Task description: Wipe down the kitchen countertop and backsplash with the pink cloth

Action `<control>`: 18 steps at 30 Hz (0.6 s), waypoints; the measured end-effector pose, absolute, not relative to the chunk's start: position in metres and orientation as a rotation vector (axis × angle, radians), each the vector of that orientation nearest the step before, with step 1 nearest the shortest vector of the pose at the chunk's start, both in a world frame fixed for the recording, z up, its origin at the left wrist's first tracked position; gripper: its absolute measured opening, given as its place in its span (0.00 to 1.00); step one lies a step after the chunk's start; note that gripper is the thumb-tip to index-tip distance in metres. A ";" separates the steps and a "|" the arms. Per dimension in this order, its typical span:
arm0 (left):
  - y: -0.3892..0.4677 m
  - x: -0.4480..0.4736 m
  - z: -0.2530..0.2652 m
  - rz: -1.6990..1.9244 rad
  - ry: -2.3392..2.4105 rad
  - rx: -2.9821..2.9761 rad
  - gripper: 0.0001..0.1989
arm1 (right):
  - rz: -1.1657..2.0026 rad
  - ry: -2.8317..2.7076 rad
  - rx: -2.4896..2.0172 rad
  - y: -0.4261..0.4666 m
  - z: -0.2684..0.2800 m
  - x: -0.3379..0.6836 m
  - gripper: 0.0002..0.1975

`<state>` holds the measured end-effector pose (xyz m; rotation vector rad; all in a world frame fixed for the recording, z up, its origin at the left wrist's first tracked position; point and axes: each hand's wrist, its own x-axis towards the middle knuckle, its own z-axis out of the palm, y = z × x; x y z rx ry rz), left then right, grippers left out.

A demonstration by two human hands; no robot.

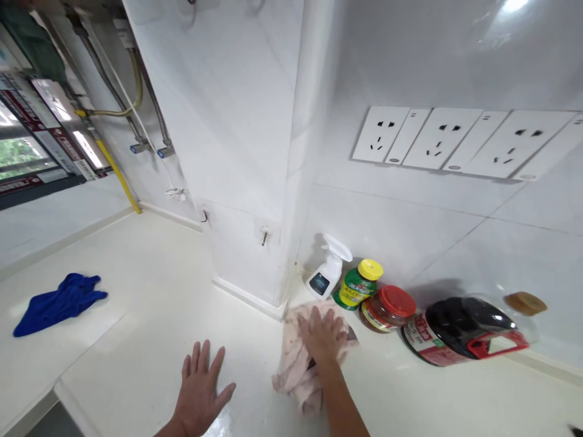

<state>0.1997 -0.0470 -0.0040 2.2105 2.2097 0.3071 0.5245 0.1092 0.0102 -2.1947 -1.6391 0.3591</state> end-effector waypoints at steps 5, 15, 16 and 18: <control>-0.046 0.200 -0.007 0.328 2.177 2.213 0.36 | 0.234 -1.820 -2.242 0.110 0.016 0.480 0.30; -0.043 0.188 -0.013 0.582 2.055 2.292 0.29 | 0.362 -2.336 -1.456 -0.047 0.001 0.370 0.31; -0.043 0.187 -0.012 0.610 2.038 2.304 0.28 | 0.354 -2.340 -1.454 -0.042 0.004 0.379 0.29; -0.043 0.187 -0.009 0.632 2.026 2.310 0.27 | 0.282 -2.290 -1.586 -0.025 0.008 0.418 0.25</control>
